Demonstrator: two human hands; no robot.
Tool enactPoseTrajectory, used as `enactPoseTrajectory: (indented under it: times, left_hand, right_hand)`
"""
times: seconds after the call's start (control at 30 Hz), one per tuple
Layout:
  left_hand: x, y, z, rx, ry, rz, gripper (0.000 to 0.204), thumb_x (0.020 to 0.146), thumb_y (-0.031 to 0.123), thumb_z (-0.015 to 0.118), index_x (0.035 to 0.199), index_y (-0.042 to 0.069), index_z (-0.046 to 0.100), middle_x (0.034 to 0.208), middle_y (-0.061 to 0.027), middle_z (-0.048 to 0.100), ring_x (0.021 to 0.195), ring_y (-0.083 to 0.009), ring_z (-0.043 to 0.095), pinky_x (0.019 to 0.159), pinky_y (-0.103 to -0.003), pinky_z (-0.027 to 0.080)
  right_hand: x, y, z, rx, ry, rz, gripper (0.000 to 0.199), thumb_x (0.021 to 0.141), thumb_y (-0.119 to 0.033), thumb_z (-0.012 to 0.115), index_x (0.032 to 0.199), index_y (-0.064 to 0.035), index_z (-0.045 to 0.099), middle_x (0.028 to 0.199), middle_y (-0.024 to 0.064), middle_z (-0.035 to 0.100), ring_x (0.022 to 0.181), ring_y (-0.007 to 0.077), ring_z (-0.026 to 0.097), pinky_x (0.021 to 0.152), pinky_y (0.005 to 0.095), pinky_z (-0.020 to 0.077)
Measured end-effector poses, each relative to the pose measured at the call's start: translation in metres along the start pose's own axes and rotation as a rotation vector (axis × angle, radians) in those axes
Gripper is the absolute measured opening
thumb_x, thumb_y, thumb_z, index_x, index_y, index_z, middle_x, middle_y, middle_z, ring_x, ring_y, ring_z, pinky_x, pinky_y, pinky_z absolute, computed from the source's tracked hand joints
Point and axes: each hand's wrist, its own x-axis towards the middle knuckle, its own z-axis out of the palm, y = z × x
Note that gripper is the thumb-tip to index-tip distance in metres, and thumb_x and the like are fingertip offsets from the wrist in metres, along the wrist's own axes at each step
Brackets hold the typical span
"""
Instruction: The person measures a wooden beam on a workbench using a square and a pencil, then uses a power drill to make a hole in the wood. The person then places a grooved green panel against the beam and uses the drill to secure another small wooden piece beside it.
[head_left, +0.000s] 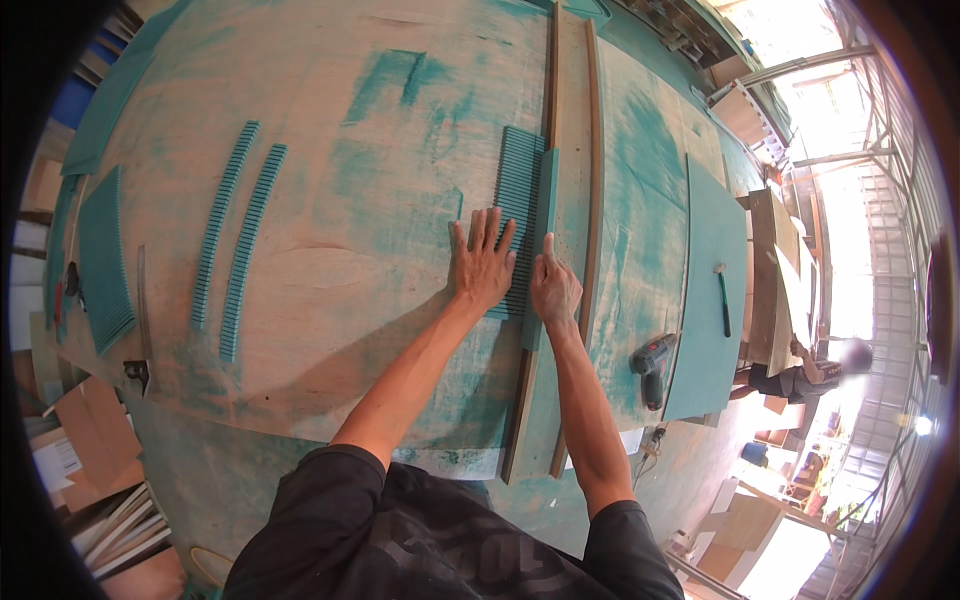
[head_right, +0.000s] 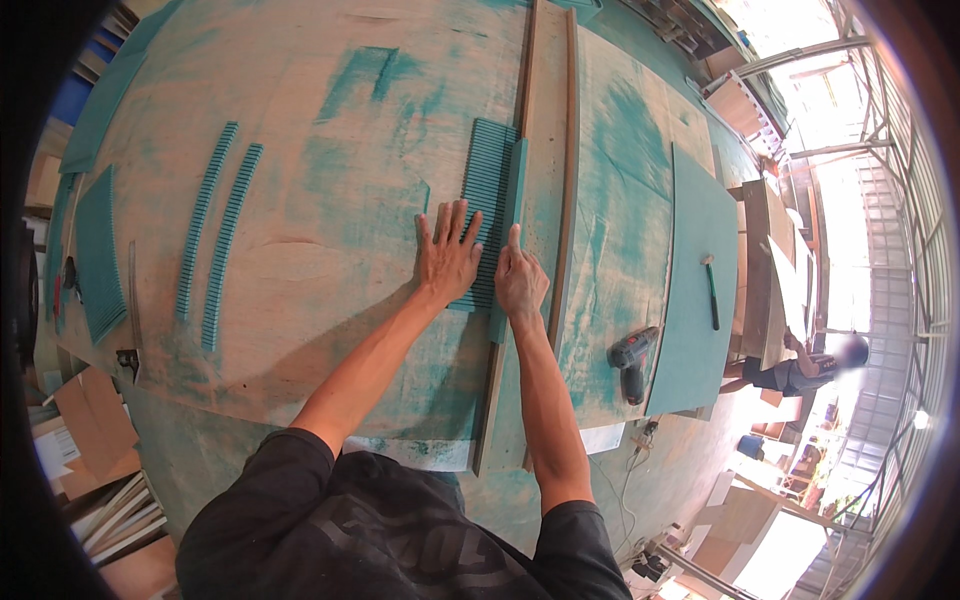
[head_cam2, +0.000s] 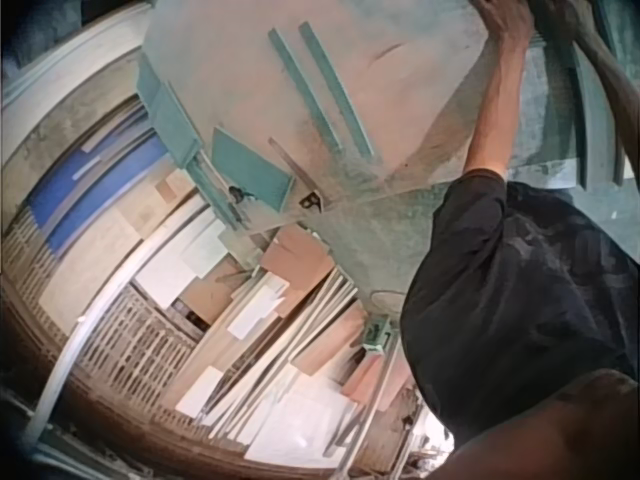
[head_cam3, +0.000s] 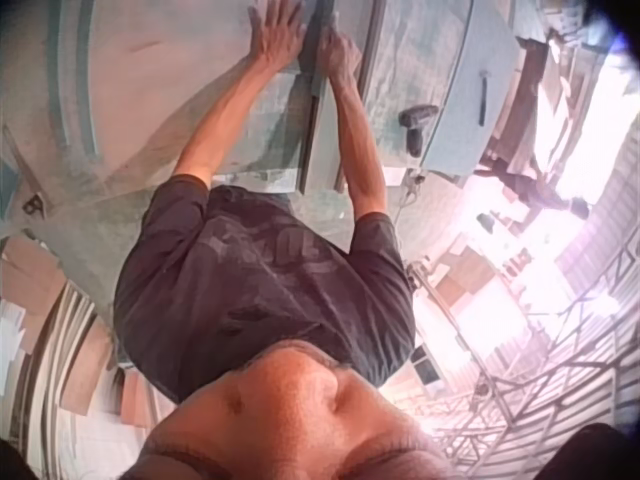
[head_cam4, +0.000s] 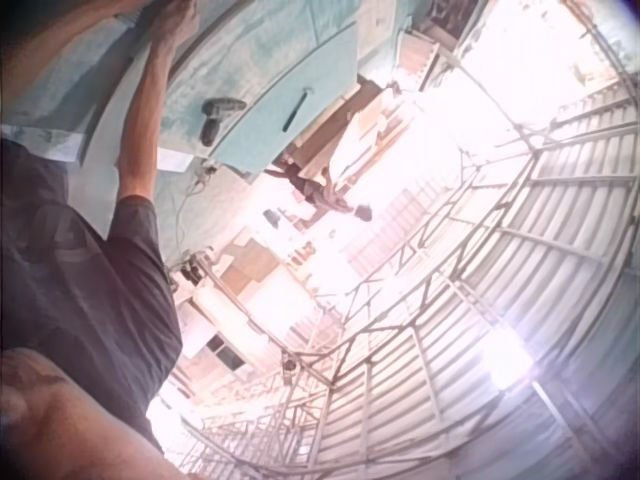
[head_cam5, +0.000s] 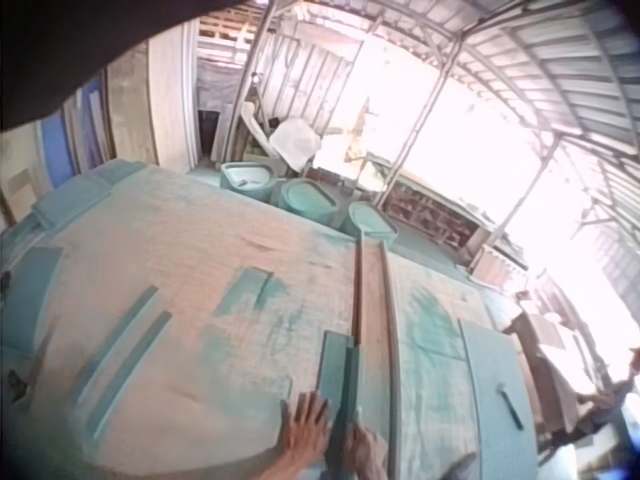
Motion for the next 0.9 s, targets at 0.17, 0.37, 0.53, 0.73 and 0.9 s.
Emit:
enactPoseTrajectory:
  times: [0.17,0.37,0.53,0.73,0.9]
  left_hand:
    - [0.006,-0.002,0.001,0.001,-0.002,-0.004,0.062,0.109,0.037,0.042,0.165,0.015,0.028,0.174,-0.0140,0.010,0.160,-0.0372,0.007,0.124,-0.069,0.005]
    - [0.012,-0.003,0.005,0.039,0.020,-0.002,0.062,0.109,0.037,0.043,0.165,0.015,0.028,0.174,-0.0142,0.011,0.160,-0.0374,0.007,0.124,-0.069,0.005]
    - [0.016,-0.003,0.004,0.043,0.007,0.005,0.063,0.109,0.037,0.043,0.165,0.015,0.028,0.174,-0.0147,0.012,0.160,-0.0380,0.008,0.123,-0.070,0.006]
    - [0.023,-0.007,0.007,0.052,0.035,0.008,0.063,0.109,0.037,0.043,0.165,0.014,0.029,0.173,-0.0163,0.013,0.159,-0.0395,0.011,0.123,-0.070,0.007]
    - [0.027,-0.006,0.006,0.064,0.038,0.013,0.063,0.108,0.038,0.043,0.165,0.015,0.029,0.173,-0.0163,0.013,0.159,-0.0396,0.011,0.123,-0.070,0.007]
  right_hand:
    - [0.007,-0.005,-0.005,-0.012,-0.036,0.030,0.048,0.105,-0.023,0.056,0.151,-0.0110,0.054,0.090,0.0097,0.075,0.083,0.0284,0.073,0.069,0.0429,0.0561]
    - [0.013,-0.006,-0.003,0.027,-0.006,0.022,0.047,0.105,-0.023,0.056,0.151,-0.0110,0.055,0.091,0.0095,0.075,0.085,0.0281,0.072,0.070,0.0431,0.0561]
    - [0.018,-0.002,0.000,0.044,0.032,0.017,0.047,0.105,-0.023,0.055,0.152,-0.0138,0.055,0.083,0.0147,0.072,0.074,0.0317,0.070,0.068,0.0444,0.0531]
    - [0.026,-0.007,-0.004,0.003,-0.018,0.028,0.047,0.106,-0.024,0.055,0.151,-0.0111,0.055,0.089,0.0096,0.074,0.083,0.0279,0.072,0.071,0.0424,0.0557]
    - [0.032,-0.002,-0.001,0.018,-0.022,0.028,0.047,0.106,-0.024,0.054,0.151,-0.0105,0.054,0.091,0.0102,0.075,0.085,0.0282,0.073,0.072,0.0428,0.0558]
